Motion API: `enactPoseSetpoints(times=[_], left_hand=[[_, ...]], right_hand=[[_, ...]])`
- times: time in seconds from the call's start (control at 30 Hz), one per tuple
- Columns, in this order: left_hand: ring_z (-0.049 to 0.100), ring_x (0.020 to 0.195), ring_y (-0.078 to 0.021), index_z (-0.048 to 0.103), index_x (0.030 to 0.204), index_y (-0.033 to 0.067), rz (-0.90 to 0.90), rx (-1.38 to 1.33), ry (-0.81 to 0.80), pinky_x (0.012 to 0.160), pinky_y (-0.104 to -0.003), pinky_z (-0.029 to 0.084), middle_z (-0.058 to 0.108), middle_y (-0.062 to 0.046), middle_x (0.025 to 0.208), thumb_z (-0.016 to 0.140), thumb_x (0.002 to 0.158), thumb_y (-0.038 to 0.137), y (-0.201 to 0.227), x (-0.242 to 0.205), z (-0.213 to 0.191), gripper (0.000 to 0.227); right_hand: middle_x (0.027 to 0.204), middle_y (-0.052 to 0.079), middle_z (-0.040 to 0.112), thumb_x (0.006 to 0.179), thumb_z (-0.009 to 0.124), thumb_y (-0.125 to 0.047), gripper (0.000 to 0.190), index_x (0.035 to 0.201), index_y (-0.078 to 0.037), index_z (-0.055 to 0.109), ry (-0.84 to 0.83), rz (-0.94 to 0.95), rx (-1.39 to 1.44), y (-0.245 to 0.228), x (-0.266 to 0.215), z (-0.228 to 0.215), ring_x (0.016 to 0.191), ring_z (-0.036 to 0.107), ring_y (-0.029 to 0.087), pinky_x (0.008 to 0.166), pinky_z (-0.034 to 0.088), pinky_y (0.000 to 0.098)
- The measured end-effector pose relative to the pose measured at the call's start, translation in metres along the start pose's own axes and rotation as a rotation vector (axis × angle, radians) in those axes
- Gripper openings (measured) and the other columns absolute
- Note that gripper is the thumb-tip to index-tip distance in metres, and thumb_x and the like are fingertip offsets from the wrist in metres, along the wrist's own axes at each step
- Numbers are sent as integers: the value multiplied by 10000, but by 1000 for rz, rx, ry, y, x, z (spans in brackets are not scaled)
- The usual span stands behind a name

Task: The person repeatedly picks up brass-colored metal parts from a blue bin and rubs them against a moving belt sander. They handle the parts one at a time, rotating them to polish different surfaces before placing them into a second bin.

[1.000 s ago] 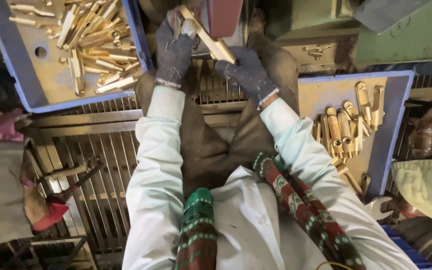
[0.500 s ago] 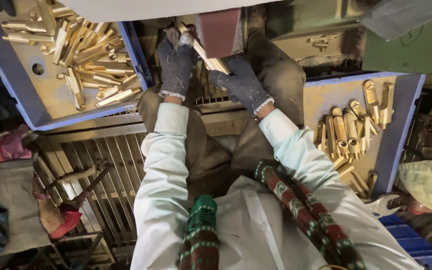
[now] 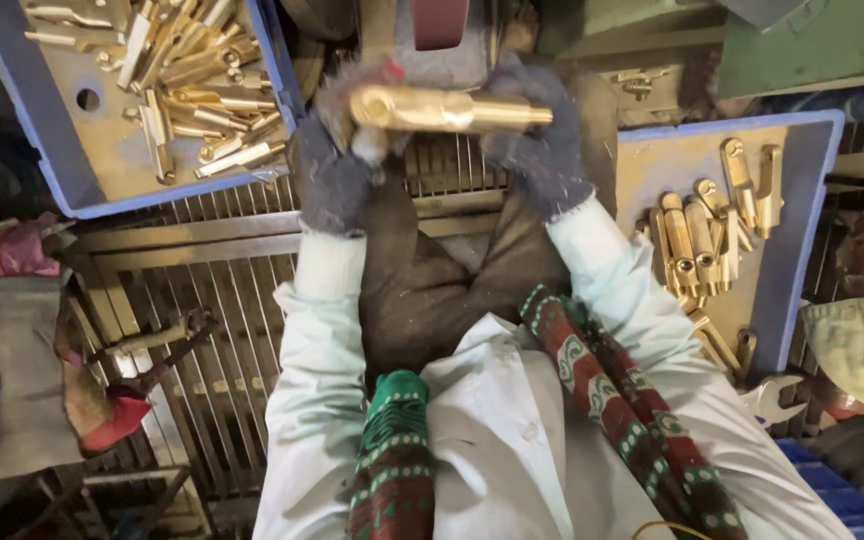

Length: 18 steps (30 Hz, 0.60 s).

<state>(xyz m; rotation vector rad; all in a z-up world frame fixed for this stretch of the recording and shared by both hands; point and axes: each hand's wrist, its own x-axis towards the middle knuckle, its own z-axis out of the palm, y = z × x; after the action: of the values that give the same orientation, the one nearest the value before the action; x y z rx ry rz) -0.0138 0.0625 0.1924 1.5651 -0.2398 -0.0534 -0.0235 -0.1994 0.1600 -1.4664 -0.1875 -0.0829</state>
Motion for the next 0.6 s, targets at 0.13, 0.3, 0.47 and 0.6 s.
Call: enactPoseSetpoints(times=[0.13,0.3,0.47,0.6], left_hand=[[663,780,-86,646,1374,98,-82,245,57,633,-248,512,740,-36,996,643,1008,505,22,-11,12,548],[661,794,-93,627,1320,31,-233,-9,51,593,-234,519,723,-48,1054,715,1003,215,-17,12,16,377],[740,821,-107,666,1244,-20,-279,-89,122,640,-247,574,775,-71,1024,637,963,21,-71,30,25,286],[631,621,-88,622,1166,-7,-423,-176,270,487,-249,485,708,-40,861,636,942,67,-91,31,38,236]], right_hand=[[1108,71,651,859,862,-210,514,1254,-38,582,90,175,73,-9,-8,-7,982,659,149,856,600,288],[1106,70,657,953,818,-175,446,1286,-41,554,6,146,96,1,21,-27,923,685,138,797,613,274],[1141,128,679,1050,799,-121,354,1283,9,567,-29,247,59,37,51,-33,1005,732,196,860,678,339],[1133,111,639,993,773,-104,428,1316,-21,504,96,397,156,52,50,-27,964,708,189,812,702,366]])
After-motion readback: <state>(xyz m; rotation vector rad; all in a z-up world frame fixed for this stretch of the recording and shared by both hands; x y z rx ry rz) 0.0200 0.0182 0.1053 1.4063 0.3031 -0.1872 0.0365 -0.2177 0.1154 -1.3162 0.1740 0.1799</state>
